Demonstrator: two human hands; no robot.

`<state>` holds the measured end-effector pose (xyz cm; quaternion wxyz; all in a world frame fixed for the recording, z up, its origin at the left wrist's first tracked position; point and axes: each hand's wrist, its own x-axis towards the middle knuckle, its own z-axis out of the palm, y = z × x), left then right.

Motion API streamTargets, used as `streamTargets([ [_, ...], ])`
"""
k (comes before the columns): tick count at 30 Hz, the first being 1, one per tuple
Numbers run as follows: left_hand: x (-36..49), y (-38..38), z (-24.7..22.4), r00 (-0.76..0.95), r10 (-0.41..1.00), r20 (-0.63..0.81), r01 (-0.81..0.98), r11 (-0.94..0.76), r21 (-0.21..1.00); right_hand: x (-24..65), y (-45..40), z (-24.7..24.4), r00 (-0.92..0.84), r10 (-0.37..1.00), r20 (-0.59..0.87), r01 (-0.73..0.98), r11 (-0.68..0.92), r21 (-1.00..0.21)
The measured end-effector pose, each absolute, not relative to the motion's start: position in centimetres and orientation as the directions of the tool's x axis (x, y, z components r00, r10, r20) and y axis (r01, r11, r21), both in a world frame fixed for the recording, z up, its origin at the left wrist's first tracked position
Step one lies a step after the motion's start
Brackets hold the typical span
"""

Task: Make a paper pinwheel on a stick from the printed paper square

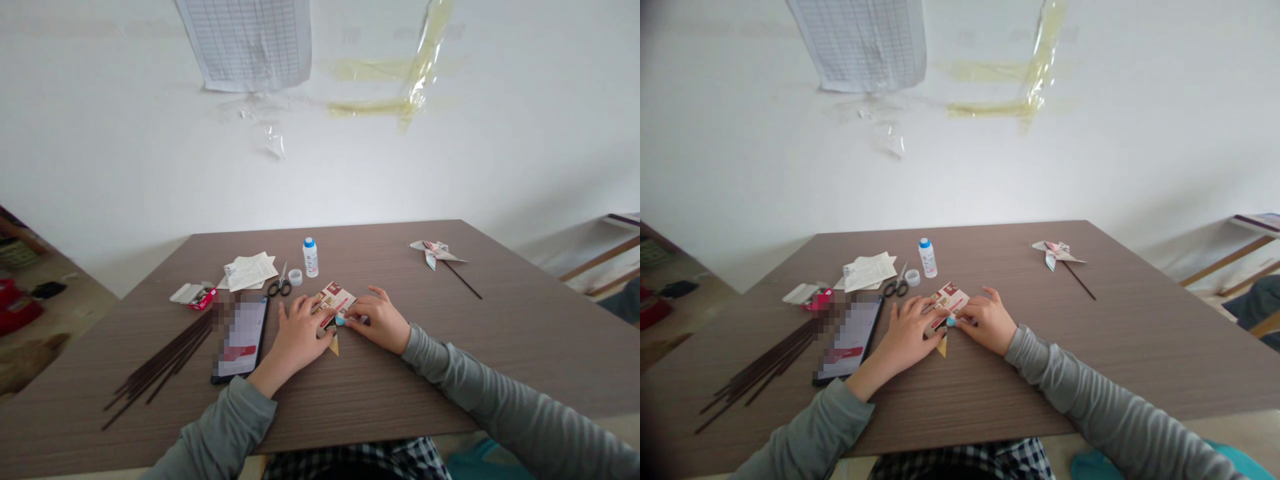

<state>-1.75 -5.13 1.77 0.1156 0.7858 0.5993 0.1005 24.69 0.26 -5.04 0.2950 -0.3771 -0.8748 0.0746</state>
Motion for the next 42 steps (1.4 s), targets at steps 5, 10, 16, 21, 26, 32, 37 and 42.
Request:
streamTargets([
  [5, -1.84, -5.06, 1.77, 0.271, 0.963, 0.008, 0.923, -0.262, 0.281, 24.72, 0.25, -5.02, -0.539, 0.712, 0.450, 0.616, 0.698, -0.365],
  [10, -1.97, -4.99, 1.63, 0.273, 0.962, 0.022, 0.917, -0.267, 0.295, 24.66, 0.19, -4.84, -0.542, 0.708, 0.452, 0.614, 0.701, -0.362],
  [16, -1.80, -4.99, 1.69, 0.249, 0.968, 0.022, 0.920, -0.244, 0.306, 24.58, 0.05, -4.57, -0.538, 0.709, 0.455, 0.613, 0.700, -0.366],
  [21, -1.67, -5.12, 2.05, 0.253, 0.967, -0.001, 0.929, -0.242, 0.281, 24.64, 0.11, -4.66, -0.538, 0.699, 0.471, 0.604, 0.710, -0.362],
  [26, -1.68, -5.12, 2.25, 0.260, 0.966, -0.009, 0.929, -0.247, 0.275, 24.74, 0.23, -4.93, -0.542, 0.701, 0.464, 0.607, 0.708, -0.360],
  [32, -1.75, -4.98, 2.04, 0.262, 0.965, -0.007, 0.930, -0.251, 0.270, 24.79, 0.32, -5.20, -0.554, 0.692, 0.463, 0.611, 0.716, -0.338],
  [37, -1.87, -4.99, 1.66, 0.259, 0.966, 0.000, 0.929, -0.249, 0.272, 24.76, 0.18, -5.04, -0.547, 0.698, 0.463, 0.613, 0.710, -0.346],
  [42, -2.01, -4.96, 1.38, 0.259, 0.966, 0.023, 0.921, -0.254, 0.294, 24.73, 0.03, -4.71, -0.546, 0.716, 0.435, 0.624, 0.694, -0.359],
])
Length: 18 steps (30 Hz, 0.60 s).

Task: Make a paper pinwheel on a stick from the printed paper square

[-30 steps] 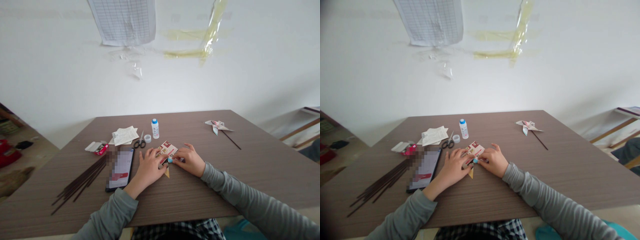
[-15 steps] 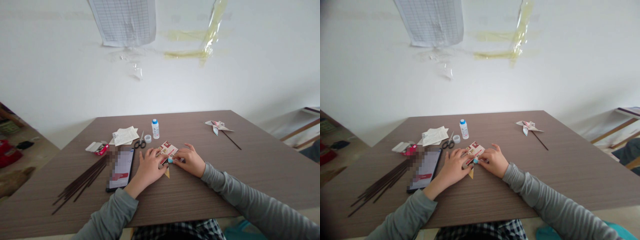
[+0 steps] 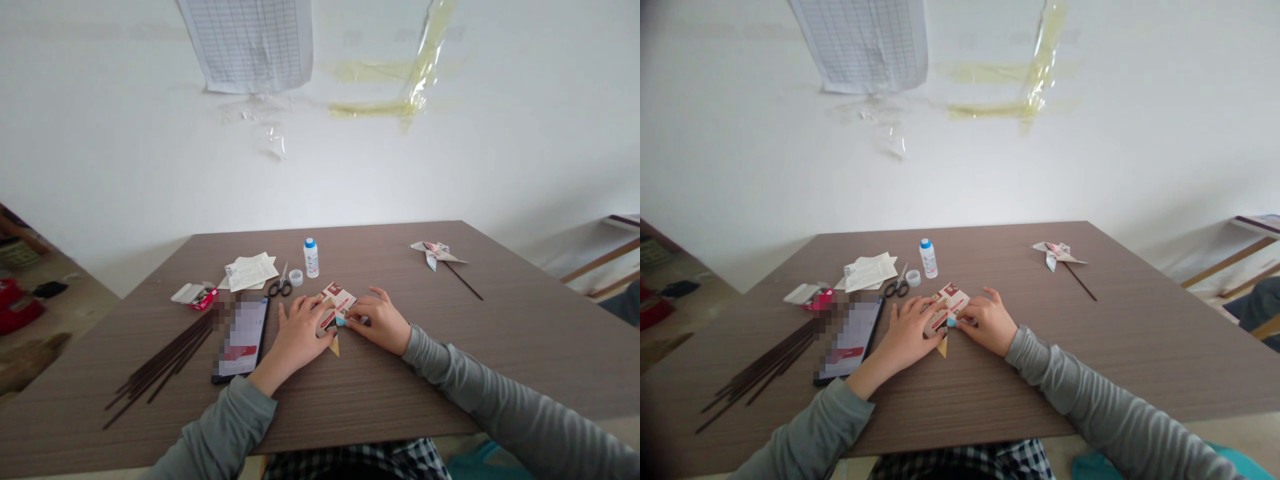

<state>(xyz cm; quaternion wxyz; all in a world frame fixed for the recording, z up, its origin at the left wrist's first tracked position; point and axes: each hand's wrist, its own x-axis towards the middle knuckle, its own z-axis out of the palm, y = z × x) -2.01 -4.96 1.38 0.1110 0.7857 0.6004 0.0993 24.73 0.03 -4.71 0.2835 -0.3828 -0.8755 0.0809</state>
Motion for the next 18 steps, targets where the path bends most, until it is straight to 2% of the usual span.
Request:
streamTargets([
  [18, -1.93, -5.17, 1.85, 0.296, 0.955, 0.029, 0.931, -0.295, 0.216, 24.55, -0.01, -4.40, -0.535, 0.713, 0.452, 0.618, 0.696, -0.366],
])
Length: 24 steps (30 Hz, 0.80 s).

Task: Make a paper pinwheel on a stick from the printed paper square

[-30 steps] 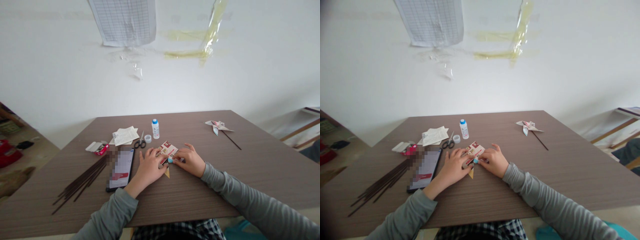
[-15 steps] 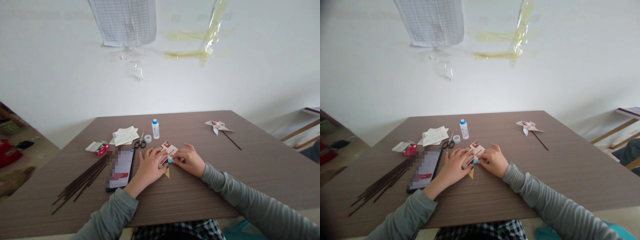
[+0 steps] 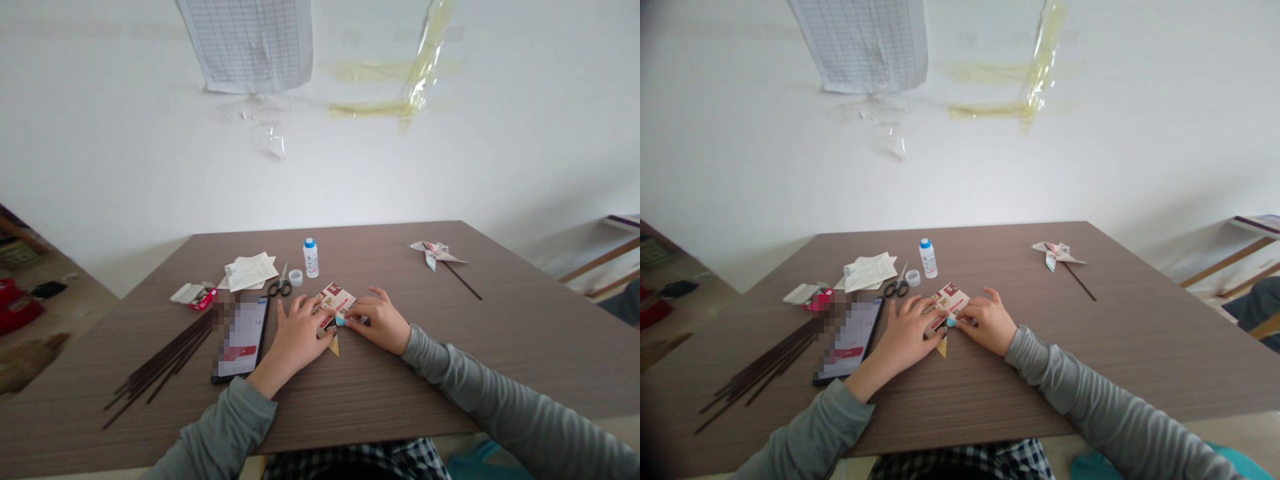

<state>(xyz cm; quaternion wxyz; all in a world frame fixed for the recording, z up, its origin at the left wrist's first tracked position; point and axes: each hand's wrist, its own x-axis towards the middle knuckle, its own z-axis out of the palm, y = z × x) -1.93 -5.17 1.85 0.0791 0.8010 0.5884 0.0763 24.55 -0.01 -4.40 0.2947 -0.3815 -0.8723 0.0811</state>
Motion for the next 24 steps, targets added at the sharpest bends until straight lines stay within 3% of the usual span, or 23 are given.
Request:
streamTargets([
  [11, -1.79, -5.10, 1.88, 0.260, 0.966, 0.007, 0.928, -0.252, 0.274, 24.47, -0.27, -3.97, -0.535, 0.720, 0.442, 0.624, 0.690, -0.368],
  [24, -1.91, -5.08, 1.93, 0.285, 0.958, 0.009, 0.927, -0.278, 0.251, 24.44, -0.18, -4.10, -0.532, 0.717, 0.451, 0.618, 0.692, -0.372],
])
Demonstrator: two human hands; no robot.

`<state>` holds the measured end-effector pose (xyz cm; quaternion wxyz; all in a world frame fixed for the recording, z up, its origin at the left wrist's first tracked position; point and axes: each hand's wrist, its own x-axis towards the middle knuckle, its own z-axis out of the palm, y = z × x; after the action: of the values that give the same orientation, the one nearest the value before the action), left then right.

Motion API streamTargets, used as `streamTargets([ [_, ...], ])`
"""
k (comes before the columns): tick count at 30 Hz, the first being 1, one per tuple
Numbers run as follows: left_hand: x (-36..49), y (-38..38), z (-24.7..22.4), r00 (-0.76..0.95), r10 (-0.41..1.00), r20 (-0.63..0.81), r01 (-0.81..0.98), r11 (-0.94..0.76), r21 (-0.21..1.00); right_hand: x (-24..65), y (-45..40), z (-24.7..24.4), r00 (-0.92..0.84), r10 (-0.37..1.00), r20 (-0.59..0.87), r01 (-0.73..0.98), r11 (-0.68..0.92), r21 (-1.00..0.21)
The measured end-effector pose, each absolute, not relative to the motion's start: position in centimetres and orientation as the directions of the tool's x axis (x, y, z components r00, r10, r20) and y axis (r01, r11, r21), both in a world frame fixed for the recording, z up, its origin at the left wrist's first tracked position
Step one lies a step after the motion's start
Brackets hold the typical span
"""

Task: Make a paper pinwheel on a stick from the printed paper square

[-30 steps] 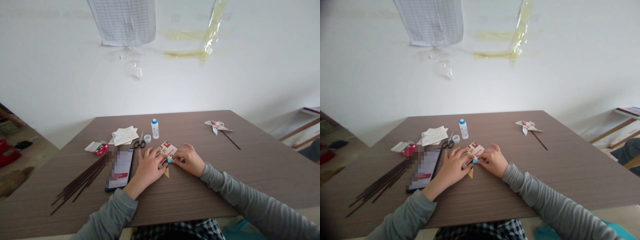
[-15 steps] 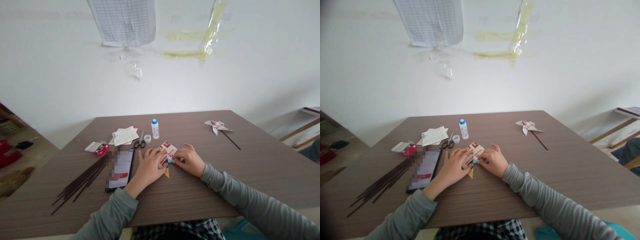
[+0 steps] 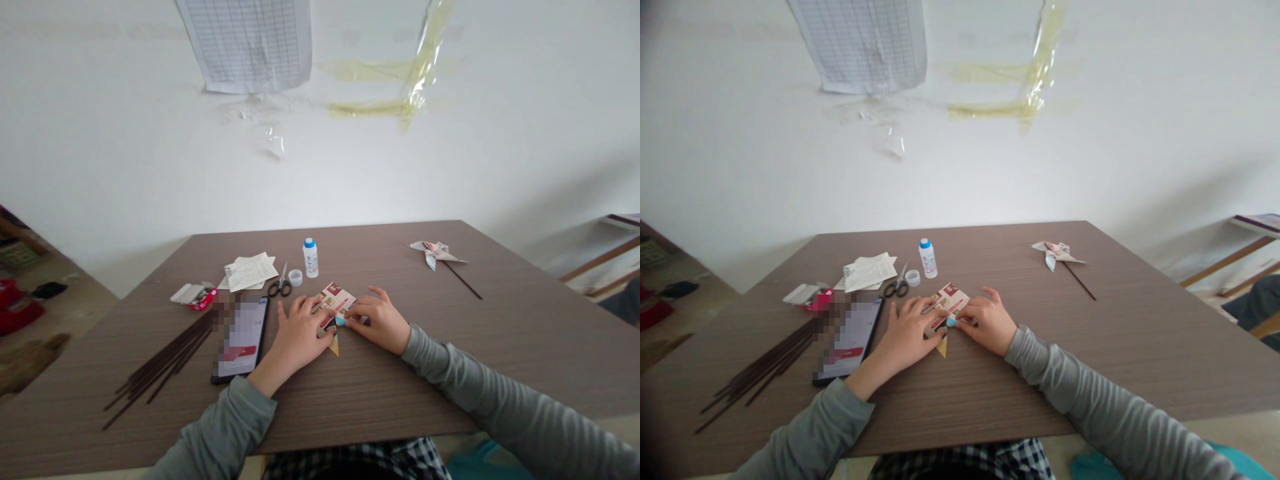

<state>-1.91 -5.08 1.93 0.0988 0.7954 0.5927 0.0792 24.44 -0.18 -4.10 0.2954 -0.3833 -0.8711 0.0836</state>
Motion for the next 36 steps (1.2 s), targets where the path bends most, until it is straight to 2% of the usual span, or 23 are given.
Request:
streamTargets([
  [8, -1.85, -4.97, 1.68, 0.252, 0.967, 0.036, 0.925, -0.252, 0.284, 24.55, -0.19, -4.27, -0.536, 0.732, 0.420, 0.623, 0.679, -0.388],
  [16, -1.72, -5.11, 2.16, 0.265, 0.964, 0.001, 0.939, -0.258, 0.227, 24.63, 0.07, -4.59, -0.541, 0.711, 0.449, 0.620, 0.698, -0.358],
  [30, -1.50, -5.18, 2.09, 0.238, 0.971, -0.011, 0.938, -0.227, 0.261, 24.69, -0.13, -4.49, -0.546, 0.719, 0.431, 0.624, 0.692, -0.363],
  [36, -1.30, -5.14, 2.38, 0.257, 0.966, -0.041, 0.941, -0.241, 0.237, 24.73, 0.01, -4.88, -0.560, 0.705, 0.435, 0.625, 0.704, -0.338],
])
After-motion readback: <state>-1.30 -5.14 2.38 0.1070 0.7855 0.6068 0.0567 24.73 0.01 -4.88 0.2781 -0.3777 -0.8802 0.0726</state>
